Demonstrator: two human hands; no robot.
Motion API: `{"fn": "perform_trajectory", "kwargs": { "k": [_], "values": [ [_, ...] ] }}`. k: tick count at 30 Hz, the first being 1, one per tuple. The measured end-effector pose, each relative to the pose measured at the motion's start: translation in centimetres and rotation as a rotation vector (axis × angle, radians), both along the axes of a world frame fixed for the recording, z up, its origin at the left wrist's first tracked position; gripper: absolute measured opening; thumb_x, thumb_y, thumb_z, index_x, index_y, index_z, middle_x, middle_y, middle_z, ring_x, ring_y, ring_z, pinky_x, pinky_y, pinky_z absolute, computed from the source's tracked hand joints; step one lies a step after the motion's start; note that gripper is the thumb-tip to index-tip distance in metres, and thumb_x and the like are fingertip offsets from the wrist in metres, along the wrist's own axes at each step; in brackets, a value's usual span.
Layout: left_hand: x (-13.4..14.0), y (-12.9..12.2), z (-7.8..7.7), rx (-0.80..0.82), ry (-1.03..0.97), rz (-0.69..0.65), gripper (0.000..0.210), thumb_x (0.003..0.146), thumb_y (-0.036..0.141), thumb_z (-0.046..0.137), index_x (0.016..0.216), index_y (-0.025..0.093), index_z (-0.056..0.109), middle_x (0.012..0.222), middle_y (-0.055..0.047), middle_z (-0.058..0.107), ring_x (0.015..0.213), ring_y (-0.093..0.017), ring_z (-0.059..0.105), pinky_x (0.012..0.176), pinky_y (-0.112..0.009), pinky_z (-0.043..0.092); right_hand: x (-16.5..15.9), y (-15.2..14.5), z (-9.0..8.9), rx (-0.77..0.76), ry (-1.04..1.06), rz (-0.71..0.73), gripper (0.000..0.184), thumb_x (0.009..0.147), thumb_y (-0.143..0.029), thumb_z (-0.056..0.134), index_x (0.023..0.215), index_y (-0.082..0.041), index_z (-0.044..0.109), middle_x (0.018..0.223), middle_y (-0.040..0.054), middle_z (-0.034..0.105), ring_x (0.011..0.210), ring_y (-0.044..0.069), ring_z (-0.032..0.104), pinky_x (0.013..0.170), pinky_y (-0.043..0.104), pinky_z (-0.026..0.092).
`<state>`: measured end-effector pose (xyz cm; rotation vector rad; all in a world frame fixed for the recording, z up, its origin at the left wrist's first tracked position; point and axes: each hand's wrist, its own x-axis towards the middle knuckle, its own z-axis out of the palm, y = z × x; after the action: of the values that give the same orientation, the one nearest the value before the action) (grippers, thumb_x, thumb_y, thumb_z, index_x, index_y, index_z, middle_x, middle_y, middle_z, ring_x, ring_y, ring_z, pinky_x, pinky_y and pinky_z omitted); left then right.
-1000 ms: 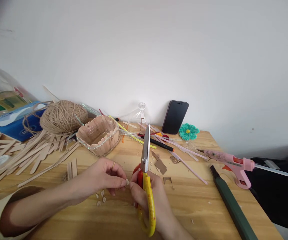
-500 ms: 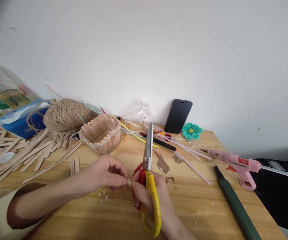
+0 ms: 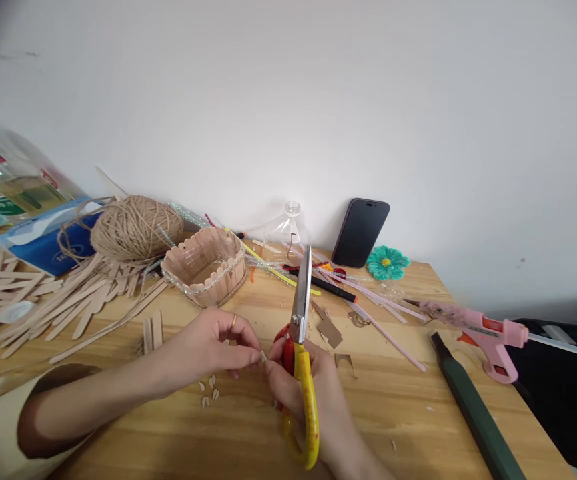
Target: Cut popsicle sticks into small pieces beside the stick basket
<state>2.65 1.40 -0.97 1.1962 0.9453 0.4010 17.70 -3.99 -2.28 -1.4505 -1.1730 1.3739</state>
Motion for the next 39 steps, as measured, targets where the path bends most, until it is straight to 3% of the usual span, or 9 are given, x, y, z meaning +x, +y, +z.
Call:
{"fn": "perform_trajectory", "kwargs": {
  "k": [7,17,21,24,29,35,39],
  "values": [
    [-0.1,0.6,0.3,-0.071,-0.035,-0.045,0.016,0.062,0.029,0.064,0.065,0.013,0.063,0.064,0.0,0.061,0.061,-0.012,0.053,0.054,-0.024,0.044,0.0,-0.2,-0.5,0.021,0.182,0.011,0.024,0.064,-0.029,0.061,0.048,-0.021,0.045,0.038,-0.006,0.042,0.037,0.009,0.04,0.039,0.022,0.03],
    [-0.4,0.8,0.3,-0.058,-0.069,-0.087,0.003,0.061,0.018,0.064,0.059,0.015,0.063,0.054,0.005,0.058,0.051,-0.008,0.049,0.05,-0.02,0.039,0.3,-0.2,-0.7,0.006,0.114,0.049,0.024,0.066,-0.034,0.061,0.051,-0.021,0.047,0.038,-0.0056,0.044,0.036,0.01,0.039,0.037,0.022,0.028],
    [-0.6,1.1,1.2,0.007,-0.139,0.08,0.006,0.061,0.019,0.066,0.059,0.015,0.063,0.056,0.003,0.06,0.052,-0.008,0.05,0.051,-0.02,0.04,1.0,-0.3,-1.1,0.062,0.077,0.053,0.036,0.072,-0.042,0.06,0.048,-0.022,0.044,0.039,-0.0051,0.041,0.037,0.01,0.036,0.038,0.023,0.027],
    [-1.0,1.2,2.1,0.105,-0.218,0.216,0.005,0.064,0.019,0.067,0.061,0.015,0.064,0.059,0.003,0.062,0.052,-0.007,0.05,0.051,-0.019,0.04,1.6,-0.2,-1.0,0.073,0.059,0.095,0.034,0.075,-0.047,0.059,0.056,-0.021,0.048,0.046,-0.0048,0.042,0.043,0.011,0.036,0.043,0.024,0.029],
    [-1.4,1.4,3.1,0.189,-0.344,0.379,0.004,0.065,0.016,0.068,0.063,0.016,0.065,0.059,0.004,0.063,0.057,-0.006,0.054,0.052,-0.015,0.044,2.7,-0.1,-1.4,0.078,-0.012,0.273,0.036,0.073,-0.055,0.057,0.068,-0.02,0.053,0.055,-0.0044,0.042,0.048,0.011,0.035,0.045,0.024,0.03],
    [-1.4,1.4,2.6,0.162,-0.354,0.406,0.005,0.067,0.019,0.069,0.065,0.016,0.066,0.061,0.002,0.064,0.058,-0.007,0.055,0.05,-0.015,0.044,3.0,0.1,-2.3,0.084,-0.169,0.402,0.045,0.069,-0.064,0.054,0.068,-0.019,0.054,0.056,-0.003,0.043,0.046,0.01,0.033,0.043,0.024,0.03],
    [-1.3,1.3,2.5,0.166,-0.338,0.384,0.007,0.069,0.022,0.069,0.067,0.016,0.066,0.064,0.002,0.063,0.061,-0.007,0.054,0.052,-0.015,0.044,3.2,0.3,-2.3,0.053,-0.179,0.416,0.043,0.068,-0.064,0.056,0.067,-0.021,0.055,0.058,-0.0003,0.049,0.049,0.013,0.041,0.045,0.025,0.035]
  ]
}}
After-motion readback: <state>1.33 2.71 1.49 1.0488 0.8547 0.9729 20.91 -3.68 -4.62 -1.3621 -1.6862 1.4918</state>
